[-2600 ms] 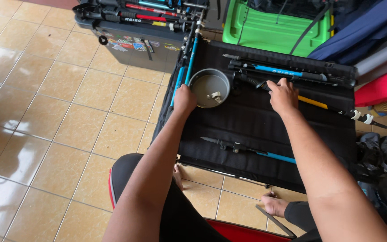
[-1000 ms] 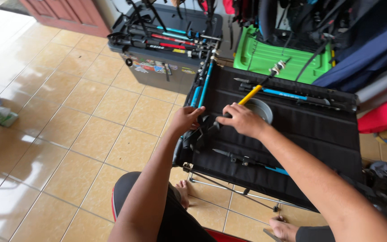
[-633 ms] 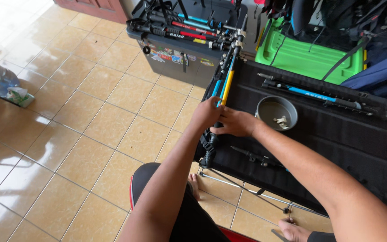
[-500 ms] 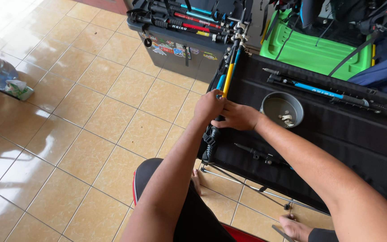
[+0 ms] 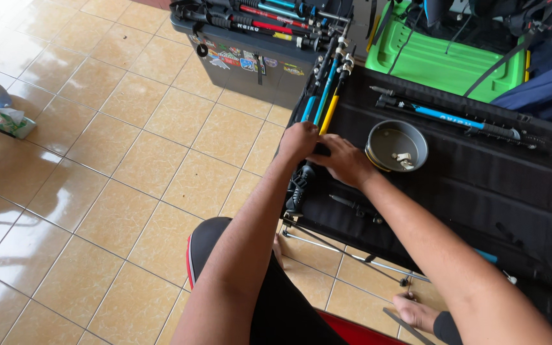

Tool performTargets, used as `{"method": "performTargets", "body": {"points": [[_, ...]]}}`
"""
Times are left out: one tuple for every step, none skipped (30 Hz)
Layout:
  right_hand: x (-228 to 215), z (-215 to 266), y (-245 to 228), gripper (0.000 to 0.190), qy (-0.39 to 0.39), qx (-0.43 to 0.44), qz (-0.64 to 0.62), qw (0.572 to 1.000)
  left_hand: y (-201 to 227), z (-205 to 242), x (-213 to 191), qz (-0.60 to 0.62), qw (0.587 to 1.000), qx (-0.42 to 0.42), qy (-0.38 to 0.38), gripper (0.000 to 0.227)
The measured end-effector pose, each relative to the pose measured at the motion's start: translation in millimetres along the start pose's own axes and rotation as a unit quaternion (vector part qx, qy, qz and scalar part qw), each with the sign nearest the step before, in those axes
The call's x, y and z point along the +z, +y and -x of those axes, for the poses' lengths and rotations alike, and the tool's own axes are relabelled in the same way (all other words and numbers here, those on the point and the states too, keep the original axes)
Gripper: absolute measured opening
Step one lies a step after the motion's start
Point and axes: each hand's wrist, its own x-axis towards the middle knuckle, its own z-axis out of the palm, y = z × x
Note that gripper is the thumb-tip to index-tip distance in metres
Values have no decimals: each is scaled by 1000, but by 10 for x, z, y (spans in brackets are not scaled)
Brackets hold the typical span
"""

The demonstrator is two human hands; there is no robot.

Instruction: The person assembles multiple trekking poles by connecting sections, inserting pins from a small bowl, and checking the locking mechanisms.

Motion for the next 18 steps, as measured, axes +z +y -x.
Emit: {"method": "performTargets", "body": {"points": [[37,69,-47,34,-3,2,-1,1000,-47,-9,25,1,1000,-1,-3,38],[77,129,-85,41,-17,114,-111,987,-92,-30,45,-2,1000,19,2,40],[116,187,-123,49,-30,223,-217,950,-135,-52,63,-4,999,40,7,41],[166,212,-166,49,-30,224,-217,950,-91,0,39,-4,999,40,6,41],[213,236,-208,44,-12,344,-268,900,-45,52,12,-24,999,31,-13,36],[262,256,-245,41,8,457,-313,833,4,97,-17,-44,998,23,-32,32],[319,252,-244,41,9,458,-312,832,67,153,-62,-44,998,23,-33,32],[373,247,-242,40,19,564,-400,722,133,207,-107,-90,994,30,-48,34],[428,242,-239,48,30,652,-477,589,201,261,-154,-135,988,37,-62,36],[515,296,-192,48,32,652,-476,589,243,324,-197,-136,988,38,-63,36],[602,347,-146,55,22,641,-462,612,283,387,-243,-158,985,48,-59,34],[687,399,-95,62,11,629,-447,636,325,449,-287,-179,981,58,-55,33],[676,356,-124,62,12,630,-446,636,245,390,-235,-178,981,59,-56,33],[671,309,-151,58,26,629,-464,624,161,328,-186,-176,981,68,-45,33],[668,261,-179,54,40,627,-481,611,75,265,-138,-174,981,77,-35,33],[641,197,-214,54,39,626,-482,612,93,265,-164,-173,981,76,-35,33],[614,134,-248,53,39,628,-482,610,112,265,-190,-163,984,47,-47,41],[592,70,-293,53,39,629,-484,607,123,269,-219,-153,986,18,-59,50]]}}
